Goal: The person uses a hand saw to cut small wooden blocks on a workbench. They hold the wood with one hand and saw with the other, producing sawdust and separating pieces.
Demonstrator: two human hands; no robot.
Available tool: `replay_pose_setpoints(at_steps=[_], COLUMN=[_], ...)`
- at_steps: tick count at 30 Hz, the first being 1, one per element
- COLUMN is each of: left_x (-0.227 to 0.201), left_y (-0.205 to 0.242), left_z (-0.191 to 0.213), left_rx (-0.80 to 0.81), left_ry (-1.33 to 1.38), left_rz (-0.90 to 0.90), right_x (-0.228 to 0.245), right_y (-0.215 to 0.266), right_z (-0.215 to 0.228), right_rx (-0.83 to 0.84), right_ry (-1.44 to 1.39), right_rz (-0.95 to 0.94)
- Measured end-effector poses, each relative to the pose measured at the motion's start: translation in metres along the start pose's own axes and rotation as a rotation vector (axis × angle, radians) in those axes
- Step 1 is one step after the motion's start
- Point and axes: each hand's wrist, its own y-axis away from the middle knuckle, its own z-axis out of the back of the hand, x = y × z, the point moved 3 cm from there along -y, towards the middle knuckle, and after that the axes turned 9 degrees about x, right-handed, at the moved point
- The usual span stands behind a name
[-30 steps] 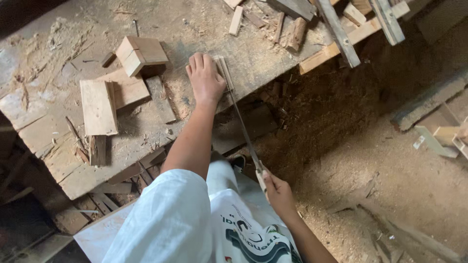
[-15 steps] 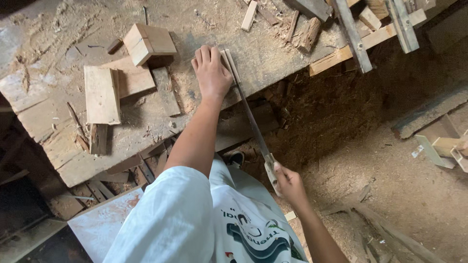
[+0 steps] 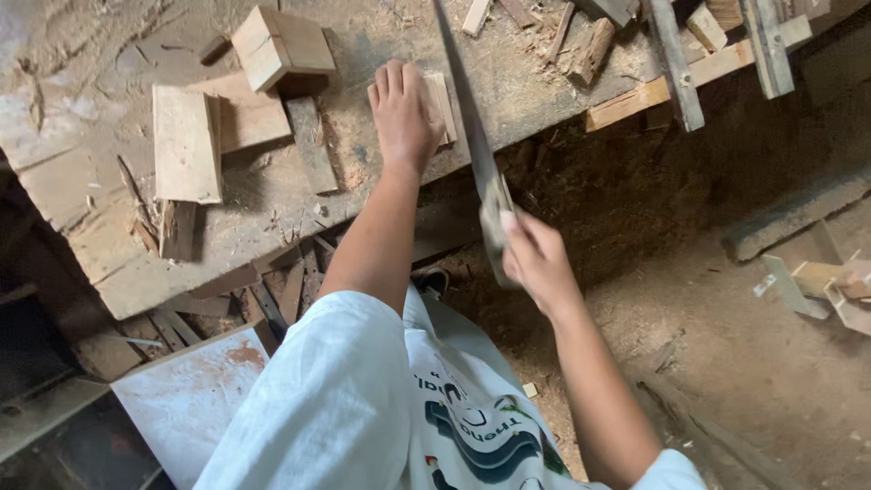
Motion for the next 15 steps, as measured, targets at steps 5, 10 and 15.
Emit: replay_pose_setpoints(at_steps=[5, 10, 15], left_x=[0.0, -0.002, 0.0], left_y=[0.002, 0.003, 0.004], left_z=[0.007, 0.013, 0.016], left_rx=[-0.047, -0.156, -0.179], left_ry=[0.043, 0.064, 0.132], left_rz=[0.004, -0.03, -0.01], right_x=[0.048, 0.044, 0.031], right_y=[-0.052, -0.088, -0.106], right_z=[-0.02, -0.026, -0.026], right_rx=[0.095, 0.15, 0.09], right_ry=[0.19, 0.039, -0.009], right_rz=[0.327, 0.355, 0.31])
